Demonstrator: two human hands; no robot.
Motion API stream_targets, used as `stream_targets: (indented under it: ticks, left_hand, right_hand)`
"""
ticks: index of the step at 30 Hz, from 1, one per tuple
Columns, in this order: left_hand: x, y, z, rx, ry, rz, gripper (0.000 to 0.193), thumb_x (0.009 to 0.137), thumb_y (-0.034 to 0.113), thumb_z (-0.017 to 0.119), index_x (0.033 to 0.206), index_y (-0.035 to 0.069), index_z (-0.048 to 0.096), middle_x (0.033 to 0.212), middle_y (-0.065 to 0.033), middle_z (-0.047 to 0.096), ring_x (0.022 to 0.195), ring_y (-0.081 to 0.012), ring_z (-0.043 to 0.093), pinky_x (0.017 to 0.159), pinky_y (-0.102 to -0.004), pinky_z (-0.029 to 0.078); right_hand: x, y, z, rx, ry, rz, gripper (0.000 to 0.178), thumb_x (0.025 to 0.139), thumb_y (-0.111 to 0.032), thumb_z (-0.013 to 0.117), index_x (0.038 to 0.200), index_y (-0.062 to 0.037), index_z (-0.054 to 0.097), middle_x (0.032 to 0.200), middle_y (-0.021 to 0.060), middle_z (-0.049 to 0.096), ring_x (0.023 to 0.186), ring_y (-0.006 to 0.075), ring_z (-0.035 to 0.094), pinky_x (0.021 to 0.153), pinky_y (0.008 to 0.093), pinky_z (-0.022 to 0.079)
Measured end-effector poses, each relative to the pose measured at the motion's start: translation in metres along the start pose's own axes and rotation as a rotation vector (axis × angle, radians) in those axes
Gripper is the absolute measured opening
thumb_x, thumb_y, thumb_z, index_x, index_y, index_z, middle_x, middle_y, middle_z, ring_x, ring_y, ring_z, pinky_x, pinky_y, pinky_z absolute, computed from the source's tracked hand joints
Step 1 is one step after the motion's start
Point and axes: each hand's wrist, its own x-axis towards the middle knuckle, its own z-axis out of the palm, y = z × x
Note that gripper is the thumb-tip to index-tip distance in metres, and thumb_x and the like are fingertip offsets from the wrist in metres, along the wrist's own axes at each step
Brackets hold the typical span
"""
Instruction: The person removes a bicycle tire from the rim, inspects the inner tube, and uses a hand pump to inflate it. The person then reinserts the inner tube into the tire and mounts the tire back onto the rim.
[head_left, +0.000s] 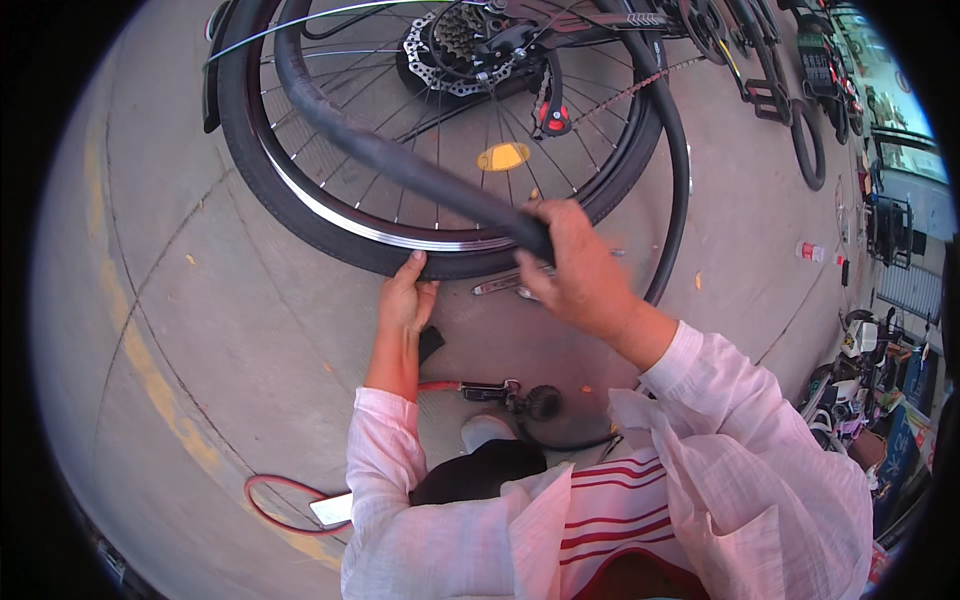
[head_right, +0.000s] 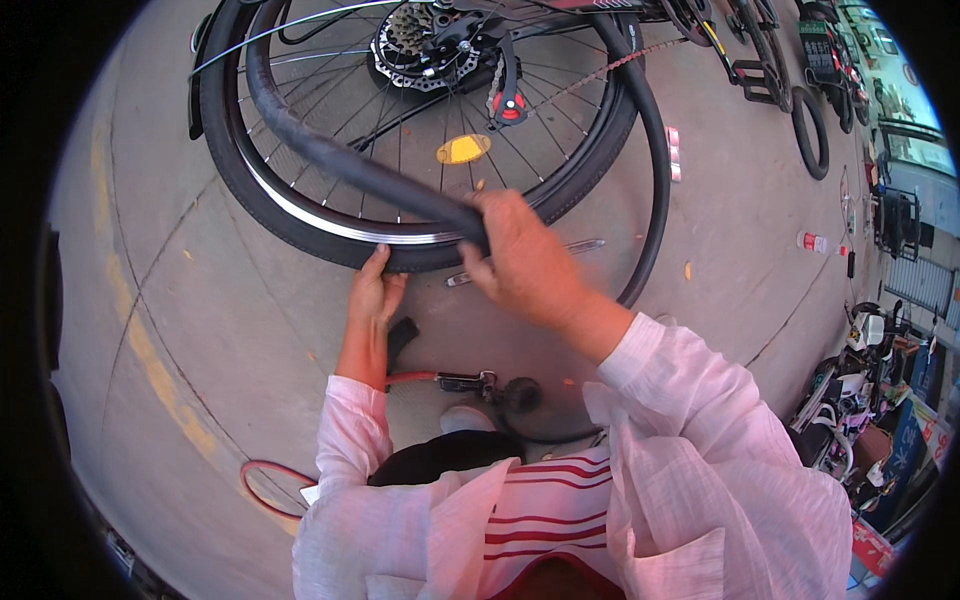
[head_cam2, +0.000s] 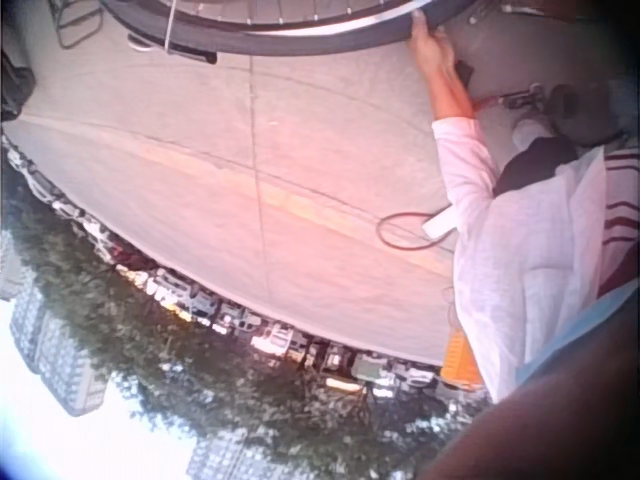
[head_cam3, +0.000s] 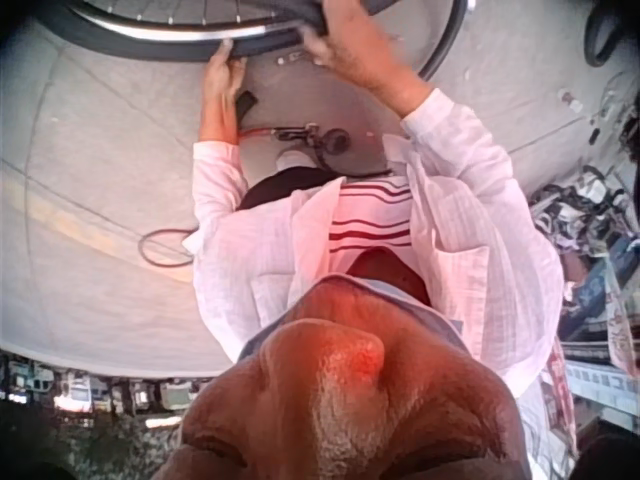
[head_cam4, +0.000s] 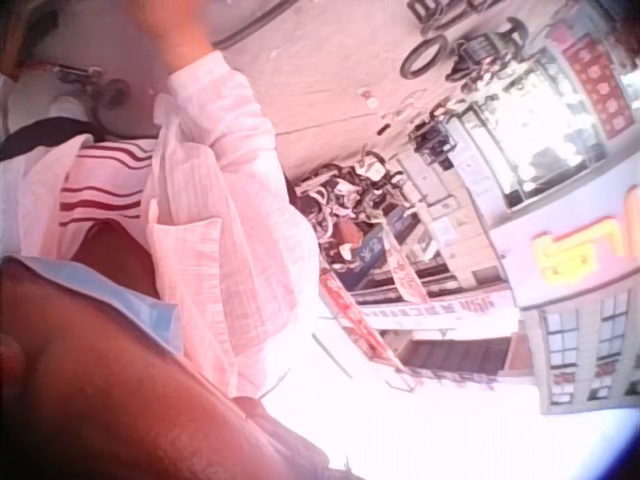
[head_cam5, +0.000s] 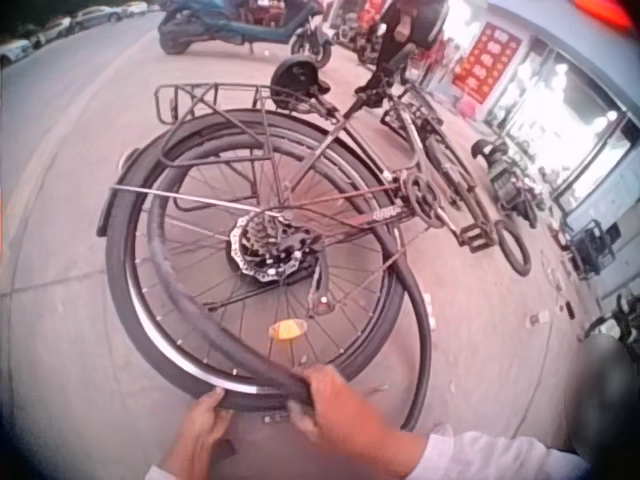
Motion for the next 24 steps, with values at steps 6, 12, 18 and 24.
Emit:
stream_targets:
  ticks: [6,12,18,24]
  left_hand:
    - [0.023,-0.008,-0.04,-0.089,-0.151,-0.042,0.033,0.09,0.003,0.064,0.122,0.001,0.055,0.116,-0.0089,0.064,0.106,-0.0257,0.062,0.094,-0.0418,0.051]
    - [0.014,-0.004,-0.019,0.001,-0.01,-0.116,0.031,0.089,0.004,0.066,0.118,-0.001,0.056,0.109,-0.0121,0.062,0.101,-0.0255,0.062,0.089,-0.0426,0.054]
    - [0.025,-0.012,-0.055,-0.068,-0.117,-0.066,0.015,0.092,0.011,0.065,0.106,0.006,0.062,0.102,-0.0056,0.067,0.091,-0.0188,0.065,0.084,-0.0357,0.053]
    - [0.023,-0.011,-0.047,-0.12,-0.134,-0.065,0.016,0.089,0.008,0.066,0.105,0.006,0.062,0.102,-0.0048,0.068,0.09,-0.0171,0.065,0.084,-0.0323,0.053]
  right_hand:
    - [-0.023,0.001,0.043,0.095,-0.25,-0.034,0.038,0.079,-0.005,0.065,0.114,0.0012,0.051,0.108,0.0214,0.057,0.099,0.0375,0.06,0.086,0.0425,0.05]
    - [-0.031,0.019,0.077,0.011,-0.282,-0.141,0.023,0.082,-0.004,0.06,0.104,-0.0009,0.058,0.097,0.0159,0.061,0.095,0.0344,0.06,0.081,0.043,0.05]
    - [-0.017,0.029,0.086,-0.004,-0.146,-0.201,0.014,0.082,-0.005,0.063,0.096,-0.0011,0.062,0.095,0.0126,0.063,0.091,0.0318,0.06,0.079,0.0396,0.052]
    - [-0.014,0.038,0.102,-0.075,0.001,-0.266,0.014,0.078,-0.007,0.068,0.091,-0.0028,0.064,0.095,0.0104,0.062,0.091,0.0283,0.059,0.077,0.0382,0.05]
